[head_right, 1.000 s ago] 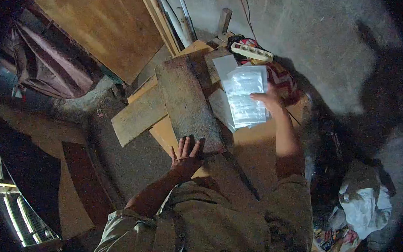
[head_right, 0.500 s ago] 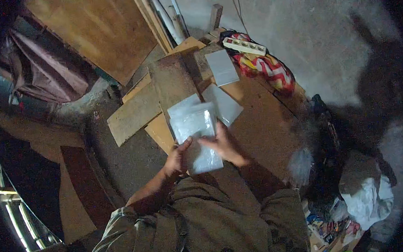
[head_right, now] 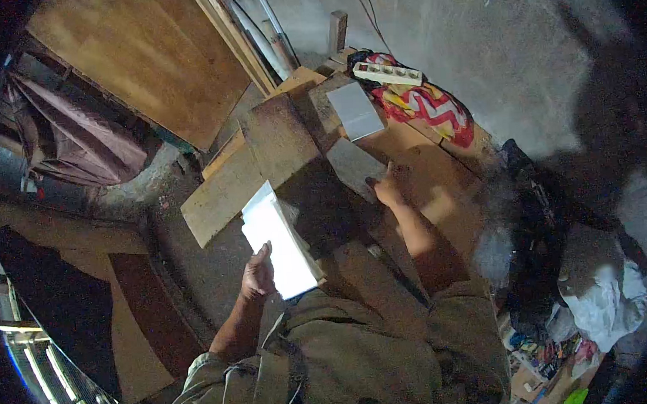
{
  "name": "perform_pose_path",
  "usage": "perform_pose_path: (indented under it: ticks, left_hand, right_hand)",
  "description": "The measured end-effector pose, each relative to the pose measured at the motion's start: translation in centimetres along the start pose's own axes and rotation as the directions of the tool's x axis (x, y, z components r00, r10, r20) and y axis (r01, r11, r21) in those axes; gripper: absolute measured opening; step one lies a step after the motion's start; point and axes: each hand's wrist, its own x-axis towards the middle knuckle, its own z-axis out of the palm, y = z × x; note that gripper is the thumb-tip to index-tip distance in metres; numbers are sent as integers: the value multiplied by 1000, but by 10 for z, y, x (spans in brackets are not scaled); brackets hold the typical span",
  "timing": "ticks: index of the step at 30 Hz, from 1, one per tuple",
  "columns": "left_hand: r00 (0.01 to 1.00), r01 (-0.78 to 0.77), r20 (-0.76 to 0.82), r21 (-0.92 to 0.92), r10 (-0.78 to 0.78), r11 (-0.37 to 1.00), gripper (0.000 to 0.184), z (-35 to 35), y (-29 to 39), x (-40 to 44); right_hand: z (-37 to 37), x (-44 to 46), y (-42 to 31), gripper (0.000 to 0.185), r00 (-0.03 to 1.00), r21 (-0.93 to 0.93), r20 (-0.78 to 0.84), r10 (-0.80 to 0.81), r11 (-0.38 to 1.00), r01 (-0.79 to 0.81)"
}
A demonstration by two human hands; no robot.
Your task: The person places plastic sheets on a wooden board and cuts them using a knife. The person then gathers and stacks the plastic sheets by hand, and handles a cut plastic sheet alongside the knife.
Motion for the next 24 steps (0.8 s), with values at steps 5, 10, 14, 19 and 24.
perform_pose_path:
  ticks: [5,10,14,19,24]
  left_hand:
    - [833,334,-381,-233,-402,913,32,29,30,-4]
    - [781,372,-391,-336,-488,865,24,24,28,-10]
    - [702,444,-484,-277,-523,852,30,47,38,-4]
    - [750,422,-419,-294,-512,858,31,52,35,-7]
    - [737,434,-376,-375,-562,820,26,61,32,-3]
  right_hand:
    - [-8,-3,-19,75,994,-198,93,58,980,-38]
    - [-13,-8,-30,60,976,49,118,185,980,-192]
    - [10,9,-2,50,994,-17,32,105,994,-105]
    - [-11,12,-18,48,967,-167,131,220,966,-197]
    - [16,39,20,52,985,-336,103,141,937,-99]
